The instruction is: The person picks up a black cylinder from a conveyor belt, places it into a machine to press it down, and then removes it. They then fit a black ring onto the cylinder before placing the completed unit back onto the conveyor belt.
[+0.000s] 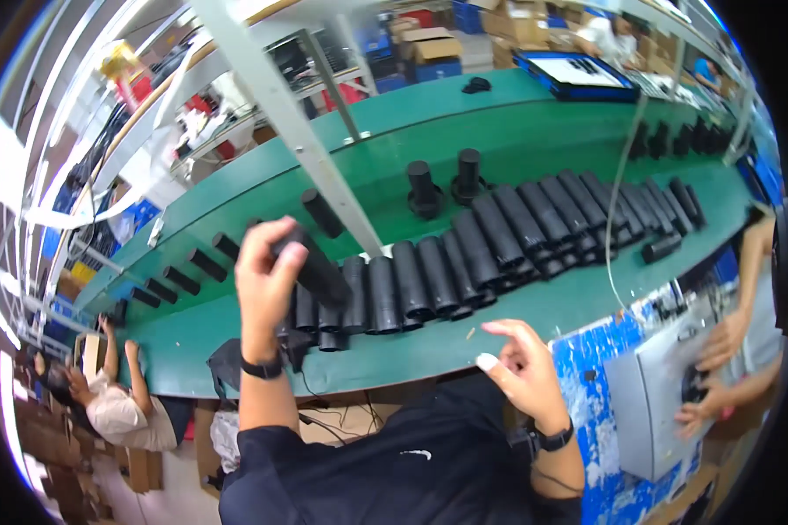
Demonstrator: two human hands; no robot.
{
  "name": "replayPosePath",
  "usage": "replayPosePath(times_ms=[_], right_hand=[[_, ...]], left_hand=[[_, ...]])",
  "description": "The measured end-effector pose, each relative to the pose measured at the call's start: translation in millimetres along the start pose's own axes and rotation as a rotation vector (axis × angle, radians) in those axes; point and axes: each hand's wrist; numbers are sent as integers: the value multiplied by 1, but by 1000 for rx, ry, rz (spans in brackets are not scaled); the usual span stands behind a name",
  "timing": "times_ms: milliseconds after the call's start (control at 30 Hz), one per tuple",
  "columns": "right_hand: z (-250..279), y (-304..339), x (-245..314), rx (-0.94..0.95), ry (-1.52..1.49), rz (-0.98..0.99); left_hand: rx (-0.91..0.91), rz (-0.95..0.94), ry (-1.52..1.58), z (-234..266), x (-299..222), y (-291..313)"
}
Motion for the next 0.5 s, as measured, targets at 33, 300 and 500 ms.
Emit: replayPosePath(times_ms=[33, 300, 500], right_hand=[[-1, 2, 4, 43, 24, -74], [57, 73, -6, -245, 175, -237], [149, 191, 35, -956, 52, 404]], left_hand=[[132, -92, 17, -25, -14, 14], [791, -219, 752, -256, -134, 124], [1279, 7, 610, -404, -90, 179]])
Point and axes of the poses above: each hand's wrist, its own y-axis away from the middle knuckle, its own z-axis out of the back of the hand, x = y × z, and after that the axes turned 15 degrees about -y, right-handed
